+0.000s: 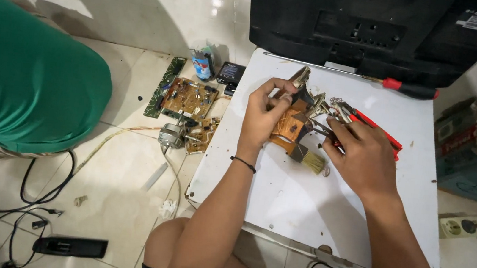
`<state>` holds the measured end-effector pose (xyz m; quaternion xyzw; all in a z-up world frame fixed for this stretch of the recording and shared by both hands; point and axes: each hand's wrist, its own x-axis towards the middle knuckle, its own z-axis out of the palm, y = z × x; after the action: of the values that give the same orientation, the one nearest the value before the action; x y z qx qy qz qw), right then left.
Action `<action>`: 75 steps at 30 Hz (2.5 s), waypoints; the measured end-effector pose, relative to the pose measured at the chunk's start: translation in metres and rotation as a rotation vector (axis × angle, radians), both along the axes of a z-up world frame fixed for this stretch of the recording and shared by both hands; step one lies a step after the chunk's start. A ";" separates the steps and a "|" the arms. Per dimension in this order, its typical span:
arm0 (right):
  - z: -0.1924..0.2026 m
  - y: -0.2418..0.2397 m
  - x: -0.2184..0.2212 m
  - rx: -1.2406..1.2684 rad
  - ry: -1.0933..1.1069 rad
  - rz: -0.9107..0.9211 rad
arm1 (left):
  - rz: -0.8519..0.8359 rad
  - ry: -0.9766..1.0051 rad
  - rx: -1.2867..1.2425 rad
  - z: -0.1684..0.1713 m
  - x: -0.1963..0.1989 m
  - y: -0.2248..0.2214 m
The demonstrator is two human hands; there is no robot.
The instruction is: Removing insulation tape from an electronic transformer using pliers and then cleaning it with a brush.
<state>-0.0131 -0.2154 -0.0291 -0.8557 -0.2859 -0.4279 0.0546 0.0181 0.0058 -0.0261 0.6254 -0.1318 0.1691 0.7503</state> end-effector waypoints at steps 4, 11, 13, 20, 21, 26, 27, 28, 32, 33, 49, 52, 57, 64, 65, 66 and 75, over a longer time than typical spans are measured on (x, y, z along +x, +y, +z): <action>-0.014 -0.002 0.004 -0.032 -0.024 -0.028 | -0.011 -0.024 0.064 0.016 -0.007 0.004; -0.018 -0.005 0.000 -0.072 0.154 -0.070 | -0.052 0.002 0.124 0.014 -0.007 0.006; -0.015 -0.003 -0.005 -0.066 0.202 -0.075 | -0.061 0.015 0.116 0.007 -0.005 0.007; -0.004 0.000 -0.009 0.071 0.470 0.015 | -0.083 0.047 0.067 0.012 -0.008 0.008; -0.005 0.000 -0.007 0.055 0.460 0.006 | -0.072 0.049 0.044 0.012 -0.007 0.007; 0.009 0.007 -0.014 0.270 0.594 0.049 | -0.033 0.085 -0.088 0.003 0.002 0.007; 0.011 0.008 -0.015 0.310 0.623 0.074 | -0.016 0.106 -0.129 -0.001 0.006 0.009; 0.014 0.008 -0.016 0.310 0.623 0.074 | -0.016 0.106 -0.128 -0.005 0.009 0.010; 0.009 0.002 -0.009 0.239 0.609 0.045 | 0.032 0.163 -0.219 -0.012 0.012 0.010; 0.004 -0.001 -0.005 0.196 0.434 0.126 | 0.043 0.154 -0.209 -0.010 0.010 0.009; 0.003 0.019 -0.016 -0.075 0.116 -0.176 | 0.047 -0.002 -0.185 -0.013 0.005 0.006; 0.003 0.020 -0.016 -0.075 0.126 -0.199 | 0.031 -0.033 -0.164 -0.011 0.006 0.007; 0.000 0.017 -0.017 -0.167 0.055 -0.268 | 0.020 -0.080 -0.041 -0.017 0.009 0.007; 0.003 0.020 -0.021 -0.156 0.071 -0.290 | 0.018 -0.116 0.028 -0.009 0.004 0.012; 0.004 0.020 -0.021 -0.164 0.078 -0.285 | -0.007 -0.131 0.019 -0.010 0.004 0.012; 0.004 0.020 -0.021 -0.172 0.083 -0.283 | -0.034 -0.148 0.009 -0.012 0.006 0.012; -0.005 0.013 -0.017 -0.121 0.151 -0.248 | -0.055 -0.074 -0.030 -0.012 0.006 0.011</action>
<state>-0.0305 -0.2023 -0.0340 -0.9159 -0.1986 -0.3475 -0.0291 0.0239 0.0170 -0.0381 0.6035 -0.1738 0.1734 0.7586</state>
